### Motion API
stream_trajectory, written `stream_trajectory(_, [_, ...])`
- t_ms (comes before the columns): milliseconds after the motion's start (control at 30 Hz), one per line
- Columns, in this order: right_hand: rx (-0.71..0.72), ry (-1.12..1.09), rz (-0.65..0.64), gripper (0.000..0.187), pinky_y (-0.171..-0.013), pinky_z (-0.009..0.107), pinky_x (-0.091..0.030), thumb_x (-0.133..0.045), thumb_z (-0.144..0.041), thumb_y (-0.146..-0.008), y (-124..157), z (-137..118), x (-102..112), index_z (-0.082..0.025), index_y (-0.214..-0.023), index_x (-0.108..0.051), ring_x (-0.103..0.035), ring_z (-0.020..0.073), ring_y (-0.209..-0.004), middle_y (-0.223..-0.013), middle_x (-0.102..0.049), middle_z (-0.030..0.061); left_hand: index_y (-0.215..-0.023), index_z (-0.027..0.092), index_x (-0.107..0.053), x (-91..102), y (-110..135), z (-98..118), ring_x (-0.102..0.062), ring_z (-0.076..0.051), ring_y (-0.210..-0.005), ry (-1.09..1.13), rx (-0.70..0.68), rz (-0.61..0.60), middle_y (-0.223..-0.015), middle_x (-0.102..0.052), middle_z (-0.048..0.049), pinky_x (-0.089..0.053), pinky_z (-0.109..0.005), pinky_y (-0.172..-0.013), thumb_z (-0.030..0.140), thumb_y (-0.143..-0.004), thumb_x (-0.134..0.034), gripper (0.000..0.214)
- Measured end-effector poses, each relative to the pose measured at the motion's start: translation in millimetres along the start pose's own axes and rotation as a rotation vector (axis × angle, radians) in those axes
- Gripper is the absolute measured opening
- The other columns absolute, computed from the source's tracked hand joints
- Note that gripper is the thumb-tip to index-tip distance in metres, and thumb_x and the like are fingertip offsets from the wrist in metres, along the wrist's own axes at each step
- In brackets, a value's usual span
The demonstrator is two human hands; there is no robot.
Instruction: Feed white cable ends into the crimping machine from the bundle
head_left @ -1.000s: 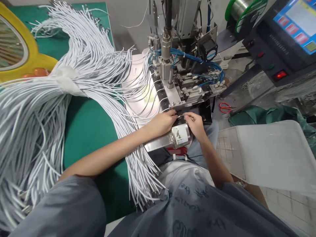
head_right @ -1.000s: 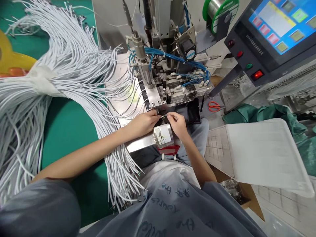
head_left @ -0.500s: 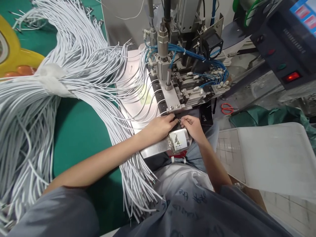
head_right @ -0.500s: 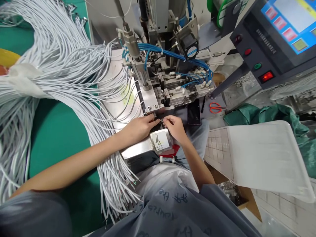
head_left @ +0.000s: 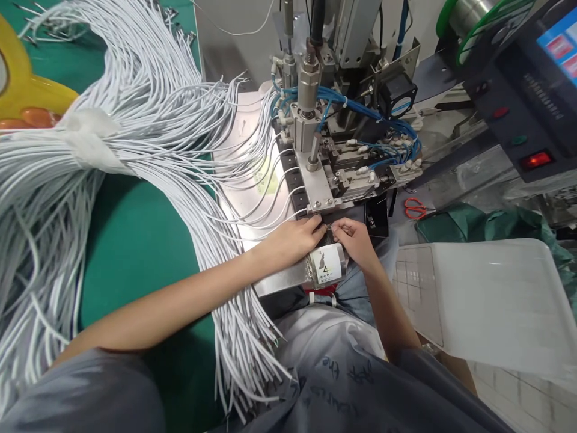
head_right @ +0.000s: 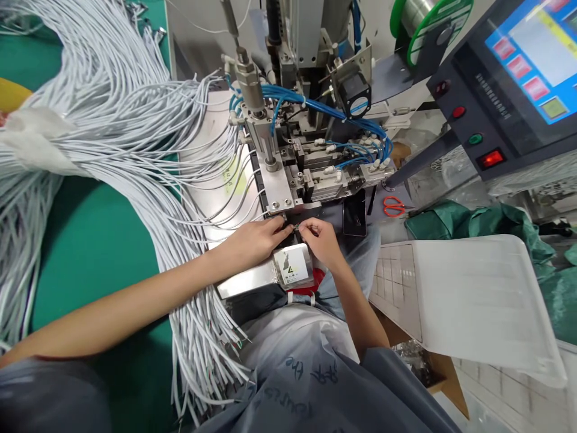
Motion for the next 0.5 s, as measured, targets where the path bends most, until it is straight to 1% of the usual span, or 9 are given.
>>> stream_trajectory(167, [-0.089,-0.033,-0.061,0.020,-0.046,0.022,-0.036,-0.061,-0.036,-0.067,-4.6,2.8,0.2,-0.017,-0.064,-0.057,-0.044,0.0081,-0.046,-0.049,-0.050,-0.0049,-0.117,0.004,-0.054,7.1,-1.5,1.0,-0.061,-0.020,-0.078,-0.007,0.009,-0.049,-0.095,-0.057,-0.0139,-0.048,-0.029,-0.058,0.004,-0.086,-0.040,0.034])
stream_trajectory(233, [-0.099,-0.037,-0.067,0.020,-0.045,0.021,-0.035,-0.061,-0.036,-0.067,-5.0,4.7,-0.7,-0.017,-0.064,-0.056,-0.042,0.0076,-0.045,-0.048,-0.048,-0.0056,-0.114,0.005,-0.055,10.6,-2.9,1.7,-0.061,-0.020,-0.077,-0.040,0.008,-0.072,-0.094,-0.057,-0.0131,-0.048,-0.029,-0.058,0.005,-0.087,-0.040,0.032])
stream_trajectory(300, [-0.079,-0.041,-0.032,0.019,-0.046,0.022,-0.036,-0.061,-0.036,-0.067,-4.4,5.6,-1.5,-0.018,-0.065,-0.056,-0.044,0.0079,-0.046,-0.049,-0.048,-0.0055,-0.112,0.005,-0.056,12.6,-4.1,2.3,-0.061,-0.019,-0.075,-0.075,-0.002,-0.086,-0.093,-0.057,-0.0121,-0.047,-0.028,-0.057,0.006,-0.088,-0.040,0.029])
stream_trajectory(400, [-0.058,-0.080,0.035,0.019,-0.047,0.022,-0.041,-0.061,-0.036,-0.068,-3.4,4.9,-2.6,-0.018,-0.069,-0.058,-0.049,0.0092,-0.050,-0.056,-0.054,-0.0030,-0.110,0.006,-0.057,12.2,-4.9,2.6,-0.060,-0.018,-0.074,-0.095,-0.019,-0.086,-0.092,-0.057,-0.0113,-0.046,-0.028,-0.058,0.007,-0.088,-0.040,0.027])
stream_trajectory(500, [-0.048,-0.085,0.049,0.019,-0.047,0.022,-0.043,-0.061,-0.036,-0.068,-4.7,2.6,-3.6,-0.017,-0.069,-0.058,-0.052,0.0099,-0.052,-0.057,-0.055,-0.0023,-0.109,0.006,-0.057,10.1,-4.4,2.0,-0.060,-0.018,-0.074,-0.087,-0.017,-0.072,-0.093,-0.057,-0.0112,-0.045,-0.028,-0.059,0.007,-0.088,-0.040,0.027])
Point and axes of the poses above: each hand's wrist, its own y-axis away from the middle knuckle, its own x-axis out of the back of the hand, z = x × y, the point moved 2 cm from there along -y, towards the middle knuckle
